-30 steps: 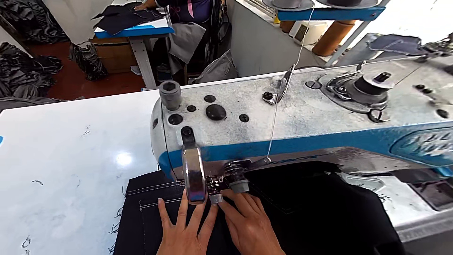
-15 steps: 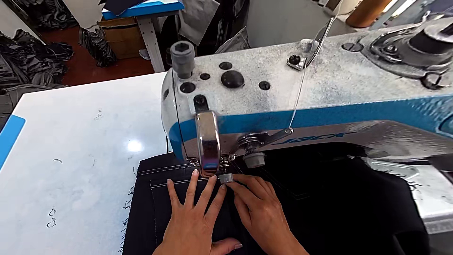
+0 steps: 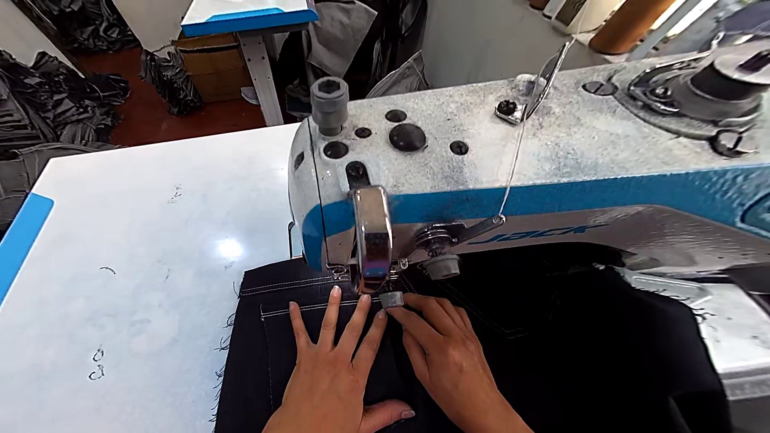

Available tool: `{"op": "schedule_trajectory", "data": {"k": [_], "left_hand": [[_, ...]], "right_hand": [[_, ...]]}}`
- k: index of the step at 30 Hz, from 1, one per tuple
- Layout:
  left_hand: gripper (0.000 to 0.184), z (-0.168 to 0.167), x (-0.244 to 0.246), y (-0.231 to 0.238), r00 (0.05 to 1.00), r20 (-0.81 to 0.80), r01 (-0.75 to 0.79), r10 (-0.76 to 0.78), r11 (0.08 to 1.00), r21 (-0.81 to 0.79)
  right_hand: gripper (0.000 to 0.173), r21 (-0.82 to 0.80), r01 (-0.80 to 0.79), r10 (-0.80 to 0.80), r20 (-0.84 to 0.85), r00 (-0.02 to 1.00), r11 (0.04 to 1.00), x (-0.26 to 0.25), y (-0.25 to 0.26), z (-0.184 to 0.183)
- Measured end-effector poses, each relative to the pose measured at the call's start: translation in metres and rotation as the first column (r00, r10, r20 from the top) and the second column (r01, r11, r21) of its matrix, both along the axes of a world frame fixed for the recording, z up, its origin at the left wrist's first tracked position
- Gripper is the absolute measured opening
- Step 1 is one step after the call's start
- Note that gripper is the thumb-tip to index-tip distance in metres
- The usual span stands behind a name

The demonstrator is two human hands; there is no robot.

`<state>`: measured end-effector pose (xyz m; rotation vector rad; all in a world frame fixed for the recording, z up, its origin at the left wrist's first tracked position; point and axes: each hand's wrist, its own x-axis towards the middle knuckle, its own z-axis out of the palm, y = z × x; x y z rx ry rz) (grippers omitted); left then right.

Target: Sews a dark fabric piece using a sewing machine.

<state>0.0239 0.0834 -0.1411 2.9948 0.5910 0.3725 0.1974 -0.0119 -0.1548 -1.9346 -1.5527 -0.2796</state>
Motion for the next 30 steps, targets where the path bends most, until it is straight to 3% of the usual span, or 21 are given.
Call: {"op": "schedule_trajectory", "data": {"k": [18,30], "left_hand": [[0.096,0.008,-0.001,0.001,0.998,-0.055,0.005,-0.012,0.992,-0.122],[0.098,0.002,-0.003,0.002,1.000,-0.010,0.014,-0.014,0.999,-0.043]], "right_hand": [[0.039,-0.025,-0.009,0.010,0.052,0.999,1.000,0.000,0.002,0.002],[0.043,-0.051,-0.030,0.034,0.083,0.996,0.998,0.002,0.002,-0.001]]}}
